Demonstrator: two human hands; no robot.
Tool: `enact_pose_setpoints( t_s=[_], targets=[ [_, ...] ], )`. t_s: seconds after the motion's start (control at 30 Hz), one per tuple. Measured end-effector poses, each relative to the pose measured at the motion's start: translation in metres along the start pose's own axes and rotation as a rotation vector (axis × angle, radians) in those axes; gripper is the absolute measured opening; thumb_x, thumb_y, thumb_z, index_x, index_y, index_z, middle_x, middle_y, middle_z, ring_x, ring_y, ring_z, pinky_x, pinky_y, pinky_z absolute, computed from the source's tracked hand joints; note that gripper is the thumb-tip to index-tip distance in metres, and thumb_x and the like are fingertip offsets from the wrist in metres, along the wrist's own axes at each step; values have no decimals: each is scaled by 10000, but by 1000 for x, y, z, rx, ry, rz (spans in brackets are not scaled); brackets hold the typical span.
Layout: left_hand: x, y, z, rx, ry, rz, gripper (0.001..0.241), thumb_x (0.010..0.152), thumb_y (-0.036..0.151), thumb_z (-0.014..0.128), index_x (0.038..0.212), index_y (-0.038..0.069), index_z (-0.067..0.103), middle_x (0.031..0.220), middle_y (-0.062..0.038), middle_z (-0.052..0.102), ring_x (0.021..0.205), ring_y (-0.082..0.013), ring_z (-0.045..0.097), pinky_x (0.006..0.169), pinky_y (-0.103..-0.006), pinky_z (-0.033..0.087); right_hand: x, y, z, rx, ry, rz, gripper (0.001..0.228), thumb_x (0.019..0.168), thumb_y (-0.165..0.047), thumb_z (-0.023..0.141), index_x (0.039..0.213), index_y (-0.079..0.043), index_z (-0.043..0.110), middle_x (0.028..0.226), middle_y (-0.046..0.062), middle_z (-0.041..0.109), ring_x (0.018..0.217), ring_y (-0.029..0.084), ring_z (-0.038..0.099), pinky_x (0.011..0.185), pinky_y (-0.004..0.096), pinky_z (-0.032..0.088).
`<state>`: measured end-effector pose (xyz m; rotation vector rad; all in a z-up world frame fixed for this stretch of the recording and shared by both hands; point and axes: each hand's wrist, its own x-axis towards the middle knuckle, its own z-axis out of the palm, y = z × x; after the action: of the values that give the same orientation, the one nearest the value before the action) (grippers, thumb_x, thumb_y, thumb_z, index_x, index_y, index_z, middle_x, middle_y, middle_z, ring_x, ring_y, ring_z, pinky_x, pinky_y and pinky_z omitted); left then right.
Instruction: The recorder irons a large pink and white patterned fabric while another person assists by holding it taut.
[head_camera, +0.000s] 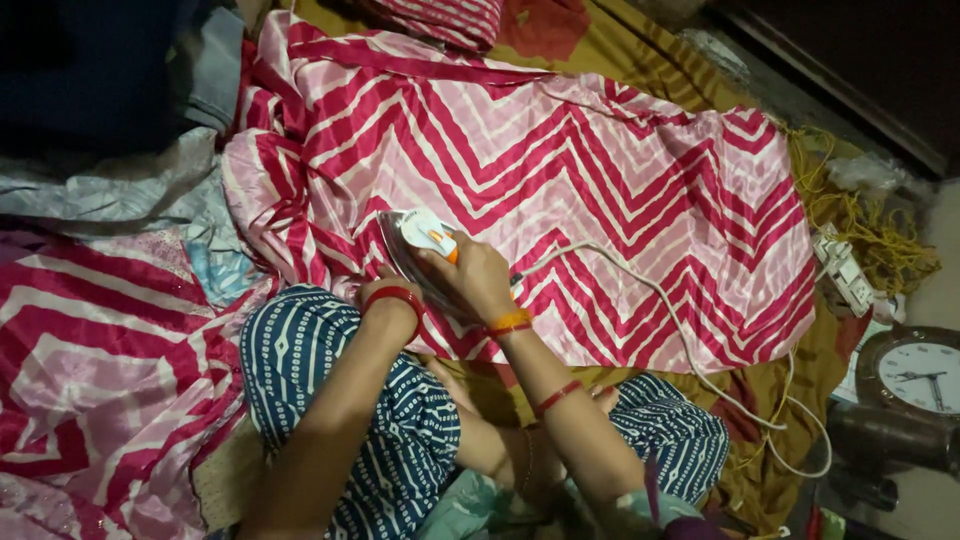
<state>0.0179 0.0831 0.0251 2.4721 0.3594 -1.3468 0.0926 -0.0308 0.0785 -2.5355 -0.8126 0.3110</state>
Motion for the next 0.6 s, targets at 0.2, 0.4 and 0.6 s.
enact_pose_setpoints(
  t_s=[0.2, 0.4, 0.6],
  targets=[
    [5, 2, 2, 32, 146, 7, 427, 1042, 229, 504, 1427, 69, 600, 1555, -243, 456, 1365, -342, 555, 968, -500, 555, 31, -1, 8, -47, 29, 9, 625, 883, -631, 655, 964, -13, 696, 708, 207, 699, 688, 394, 705, 595, 512, 529],
    [-5, -11, 6, -156, 318, -24, 340, 1036, 222, 510, 1335, 151, 653, 1374, -198, 638, 1205, -351, 674, 950, -482, 564, 22, -4, 10, -34, 39, 58, 633, 879, -643, 663, 913, -11, 691, 751, 204, 706, 726, 392, 707, 618, 510, 531],
    [-3, -10, 4, -143, 348, -72, 366, 1001, 257, 559, 1347, 162, 634, 1449, -140, 581, 1283, -344, 611, 994, -519, 521, -24, 7, 8, -20, 29, 68, 623, 874, -633, 669, 1009, -26, 711, 747, 217, 715, 719, 405, 710, 613, 513, 532]
  ],
)
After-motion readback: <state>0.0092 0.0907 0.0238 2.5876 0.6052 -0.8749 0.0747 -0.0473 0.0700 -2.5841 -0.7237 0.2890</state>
